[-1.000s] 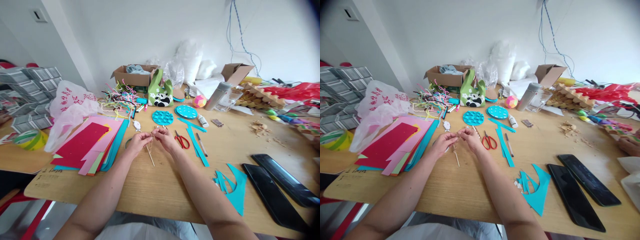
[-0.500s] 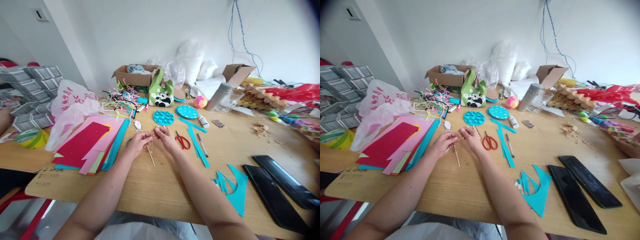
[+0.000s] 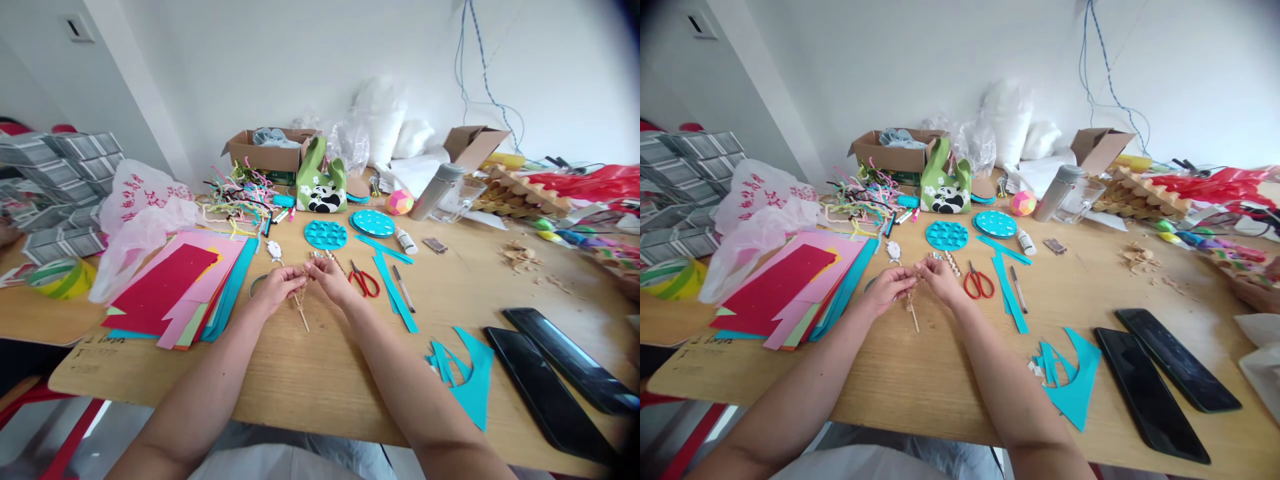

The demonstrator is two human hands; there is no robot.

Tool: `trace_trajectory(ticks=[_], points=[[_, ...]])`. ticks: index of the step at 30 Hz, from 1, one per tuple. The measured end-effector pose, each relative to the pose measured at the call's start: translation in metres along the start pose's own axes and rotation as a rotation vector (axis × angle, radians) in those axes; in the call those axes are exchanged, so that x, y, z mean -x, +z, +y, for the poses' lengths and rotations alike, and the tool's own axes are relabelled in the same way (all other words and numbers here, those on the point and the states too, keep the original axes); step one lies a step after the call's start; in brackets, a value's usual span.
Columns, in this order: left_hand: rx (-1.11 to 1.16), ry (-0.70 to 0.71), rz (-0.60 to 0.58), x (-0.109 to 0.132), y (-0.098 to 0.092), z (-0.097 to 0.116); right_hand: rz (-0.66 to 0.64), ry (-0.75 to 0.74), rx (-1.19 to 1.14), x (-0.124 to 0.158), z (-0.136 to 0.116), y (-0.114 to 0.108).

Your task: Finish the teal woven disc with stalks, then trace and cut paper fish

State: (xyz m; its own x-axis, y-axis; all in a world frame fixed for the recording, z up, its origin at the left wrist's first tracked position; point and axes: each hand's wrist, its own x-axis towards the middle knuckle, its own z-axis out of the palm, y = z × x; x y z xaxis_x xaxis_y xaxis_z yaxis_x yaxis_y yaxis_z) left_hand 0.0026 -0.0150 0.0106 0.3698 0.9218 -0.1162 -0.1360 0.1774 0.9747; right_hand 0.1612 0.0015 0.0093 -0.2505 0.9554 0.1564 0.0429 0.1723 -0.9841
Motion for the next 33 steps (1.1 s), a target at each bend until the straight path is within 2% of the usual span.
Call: trace_trajectory(ticks=[4, 7, 10, 15, 18, 22, 28, 31, 33], points=[[0.046, 0.009, 0.038, -0.002, 0.000, 0.000, 0.024, 0.000, 0.008, 0.000, -0.001, 0.000], [0.145, 0.046, 0.185, -0.006, -0.002, -0.001, 0.023, 0.031, -0.014, 0.000, -0.003, 0.001], [0.210, 0.089, 0.322, -0.010, -0.007, -0.002, -0.064, 0.090, -0.004, 0.002, -0.004, 0.005], [0.228, 0.112, 0.367, -0.010, -0.007, -0.001, -0.122, 0.101, 0.140, 0.003, -0.005, 0.009], [0.218, 0.110, 0.381, -0.007, -0.003, 0.002, -0.087, 0.081, 0.207, 0.001, -0.006, 0.003], [0.150, 0.133, 0.440, -0.007, -0.003, 0.002, 0.018, 0.094, 0.410, 0.001, -0.005, -0.002], [-0.011, 0.250, 0.504, -0.012, -0.009, -0.007, 0.048, 0.143, 0.745, 0.001, -0.009, -0.001], [-0.187, 0.281, 0.509, -0.012, -0.013, -0.010, 0.101, 0.160, 0.889, -0.001, -0.023, -0.016], [-0.315, 0.295, 0.498, -0.012, -0.015, -0.011, 0.118, 0.229, 1.057, -0.002, -0.034, -0.032]])
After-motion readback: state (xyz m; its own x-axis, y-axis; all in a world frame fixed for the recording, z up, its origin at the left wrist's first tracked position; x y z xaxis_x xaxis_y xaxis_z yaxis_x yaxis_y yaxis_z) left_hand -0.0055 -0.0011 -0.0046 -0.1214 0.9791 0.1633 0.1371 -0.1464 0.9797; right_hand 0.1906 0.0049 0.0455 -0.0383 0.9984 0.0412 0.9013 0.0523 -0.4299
